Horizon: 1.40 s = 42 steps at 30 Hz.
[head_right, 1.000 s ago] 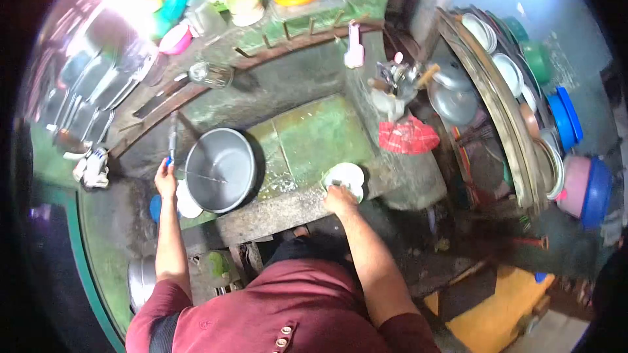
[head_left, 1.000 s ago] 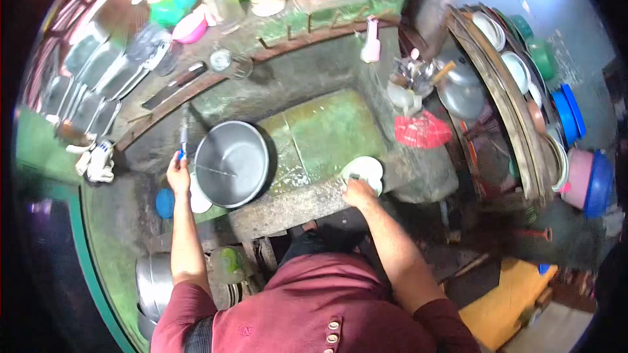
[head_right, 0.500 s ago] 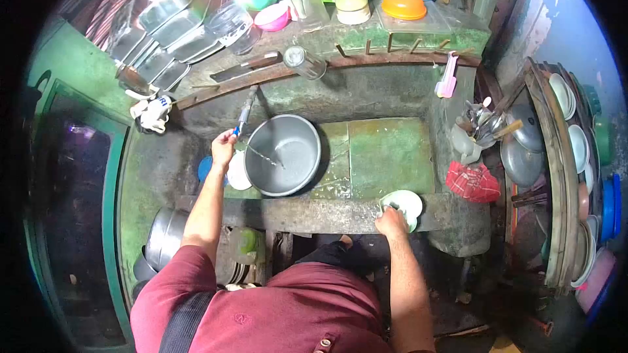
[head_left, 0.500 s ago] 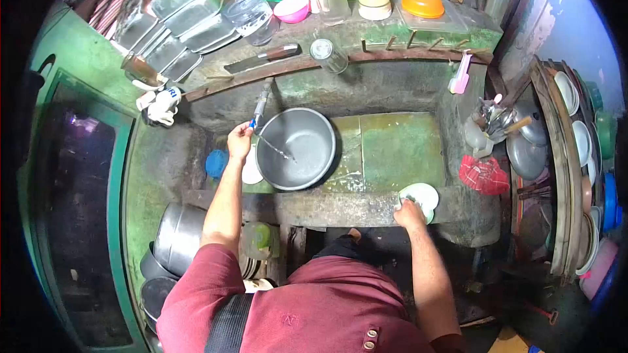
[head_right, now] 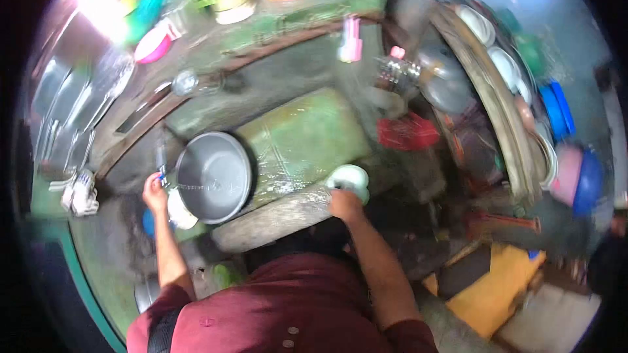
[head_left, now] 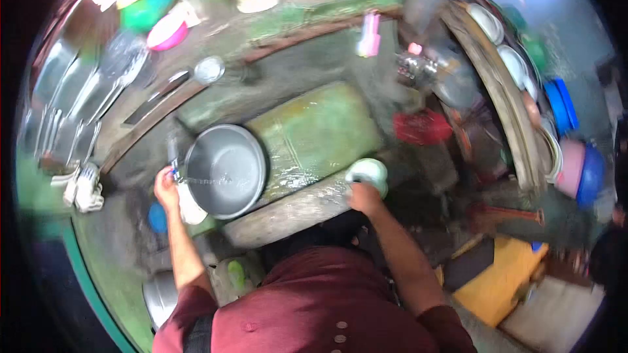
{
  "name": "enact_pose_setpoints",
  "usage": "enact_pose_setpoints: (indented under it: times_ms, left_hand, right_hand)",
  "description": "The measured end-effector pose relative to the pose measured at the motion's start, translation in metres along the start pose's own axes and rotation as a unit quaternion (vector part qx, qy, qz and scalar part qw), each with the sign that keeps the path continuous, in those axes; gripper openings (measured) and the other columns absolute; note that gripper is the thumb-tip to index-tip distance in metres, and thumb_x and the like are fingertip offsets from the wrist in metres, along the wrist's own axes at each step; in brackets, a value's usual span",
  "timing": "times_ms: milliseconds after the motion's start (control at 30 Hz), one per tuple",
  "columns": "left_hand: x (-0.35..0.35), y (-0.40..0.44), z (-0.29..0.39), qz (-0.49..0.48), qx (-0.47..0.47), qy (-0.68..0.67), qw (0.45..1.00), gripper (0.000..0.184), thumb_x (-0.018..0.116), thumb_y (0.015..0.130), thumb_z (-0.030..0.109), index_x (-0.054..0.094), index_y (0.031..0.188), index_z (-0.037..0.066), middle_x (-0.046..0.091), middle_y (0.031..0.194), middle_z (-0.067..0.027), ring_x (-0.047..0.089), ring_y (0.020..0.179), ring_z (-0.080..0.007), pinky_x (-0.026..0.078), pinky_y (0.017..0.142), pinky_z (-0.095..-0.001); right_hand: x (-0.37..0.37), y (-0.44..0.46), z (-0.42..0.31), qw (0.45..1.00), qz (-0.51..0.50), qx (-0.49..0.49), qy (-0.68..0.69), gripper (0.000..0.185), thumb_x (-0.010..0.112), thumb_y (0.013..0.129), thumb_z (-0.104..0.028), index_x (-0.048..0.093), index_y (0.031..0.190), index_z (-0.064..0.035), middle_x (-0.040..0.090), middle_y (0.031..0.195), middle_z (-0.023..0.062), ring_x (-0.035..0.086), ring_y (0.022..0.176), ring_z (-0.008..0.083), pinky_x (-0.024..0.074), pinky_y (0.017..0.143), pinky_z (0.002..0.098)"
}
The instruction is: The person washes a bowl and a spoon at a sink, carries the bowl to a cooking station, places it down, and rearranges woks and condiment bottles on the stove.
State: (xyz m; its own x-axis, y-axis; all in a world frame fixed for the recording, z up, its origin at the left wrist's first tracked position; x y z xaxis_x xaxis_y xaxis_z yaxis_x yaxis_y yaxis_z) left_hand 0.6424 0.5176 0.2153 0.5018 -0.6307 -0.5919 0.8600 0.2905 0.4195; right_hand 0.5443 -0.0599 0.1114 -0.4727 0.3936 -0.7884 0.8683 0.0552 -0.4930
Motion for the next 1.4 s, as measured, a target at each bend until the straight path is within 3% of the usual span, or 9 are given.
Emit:
enact_pose_setpoints:
  times_ms: [133,333,433,600,833,1067,1167,1267,1400]
  left_hand:
    - [-0.017,0.02,-0.008,-0.111,0.072,0.071,0.989,0.019,0.056,0.086,0.008,0.066,0.101,0.003,0.057,0.116,-0.0149,0.052,0.111,-0.026,0.042,0.093,-0.033]
    - [0.02,0.018,0.127,0.061,0.139,0.09,0.984,0.03,0.056,0.09,0.013,0.055,0.118,0.002,0.051,0.118,-0.0142,0.052,0.107,-0.0243,0.043,0.091,-0.0346]
    - [0.117,-0.031,0.237,-0.114,0.133,-0.048,0.983,0.023,0.053,0.089,0.008,0.056,0.11,0.0,0.053,0.112,-0.013,0.053,0.102,-0.0244,0.043,0.089,-0.0322]
    - [0.235,-0.199,0.399,-0.405,0.32,-0.228,0.826,0.014,0.057,0.086,0.007,0.06,0.099,0.002,0.058,0.105,-0.0135,0.056,0.098,-0.0249,0.045,0.085,-0.0337]
    - [0.301,-0.41,0.546,-0.63,0.299,-0.312,0.646,0.014,0.056,0.088,0.001,0.06,0.101,0.001,0.06,0.097,-0.0088,0.059,0.087,-0.0149,0.048,0.075,-0.0265]
    - [0.37,-0.537,0.616,-0.74,0.17,-0.336,0.558,0.015,0.058,0.09,0.009,0.06,0.103,0.001,0.064,0.095,-0.0061,0.058,0.086,-0.0105,0.047,0.076,-0.025]
    - [0.397,-0.57,0.648,-0.762,0.128,-0.349,0.53,0.015,0.056,0.091,0.011,0.06,0.103,0.002,0.063,0.095,-0.0047,0.058,0.085,-0.0099,0.048,0.078,-0.0256]
    - [0.425,-0.6,0.672,-0.776,0.117,-0.306,0.538,0.014,0.055,0.092,0.009,0.059,0.103,0.002,0.063,0.095,-0.0035,0.058,0.086,-0.0101,0.048,0.077,-0.0266]
    - [0.472,-0.636,0.708,-0.79,0.104,-0.27,0.541,0.019,0.053,0.093,0.013,0.059,0.105,0.0,0.063,0.096,-0.0072,0.06,0.088,-0.0139,0.049,0.077,-0.0293]
  right_hand:
    - [0.0,-0.019,-0.005,0.999,0.039,0.036,-0.011,0.019,0.057,0.079,-0.019,0.066,0.087,-0.0046,0.063,0.084,0.0198,0.062,0.082,0.0366,0.0493,0.073,0.0475]
    - [0.013,-0.108,0.034,0.995,0.091,0.046,0.02,0.016,0.056,0.078,-0.017,0.066,0.083,-0.005,0.063,0.08,0.0206,0.063,0.077,0.0363,0.0505,0.068,0.0472]
    - [0.032,-0.166,0.076,0.985,0.124,0.104,0.063,0.016,0.056,0.077,-0.016,0.066,0.079,-0.0044,0.063,0.077,0.0201,0.064,0.078,0.0363,0.0504,0.068,0.0483]
    - [0.08,-0.281,0.157,0.958,0.172,0.209,0.093,0.017,0.055,0.078,-0.017,0.065,0.082,-0.004,0.063,0.075,0.018,0.063,0.076,0.0364,0.0497,0.068,0.0496]
    - [0.163,-0.44,0.266,0.86,0.224,0.389,0.243,0.027,0.06,0.081,-0.026,0.063,0.081,0.0012,0.063,0.082,0.0194,0.062,0.077,0.0359,0.0507,0.065,0.0462]
    - [0.2,-0.555,0.317,0.816,0.186,0.473,0.275,0.025,0.057,0.082,-0.021,0.065,0.089,0.0016,0.062,0.083,0.0208,0.062,0.076,0.0322,0.05,0.069,0.0444]
    - [0.182,-0.588,0.337,0.722,0.181,0.544,0.388,0.028,0.054,0.086,-0.023,0.065,0.086,0.0031,0.062,0.083,0.0208,0.062,0.073,0.0334,0.0496,0.067,0.0455]
    - [0.219,-0.598,0.38,0.767,0.221,0.494,0.345,0.025,0.056,0.083,-0.021,0.065,0.087,0.0024,0.063,0.084,0.0211,0.063,0.075,0.0346,0.0499,0.068,0.0447]
    - [0.193,-0.613,0.441,0.713,0.147,0.571,0.379,0.028,0.057,0.081,-0.023,0.065,0.087,0.0036,0.063,0.084,0.0224,0.063,0.078,0.0353,0.0502,0.069,0.0453]
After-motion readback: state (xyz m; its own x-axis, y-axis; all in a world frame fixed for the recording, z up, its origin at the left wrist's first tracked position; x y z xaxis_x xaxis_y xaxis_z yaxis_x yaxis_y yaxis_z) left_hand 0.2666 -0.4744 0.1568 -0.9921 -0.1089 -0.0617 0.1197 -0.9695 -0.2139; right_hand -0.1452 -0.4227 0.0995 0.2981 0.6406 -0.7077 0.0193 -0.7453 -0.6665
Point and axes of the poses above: each hand's wrist, its own y-axis towards the middle knuckle, its own x-axis out of the palm, z = x × y, the point moved 5 cm from there along y, towards the middle knuckle
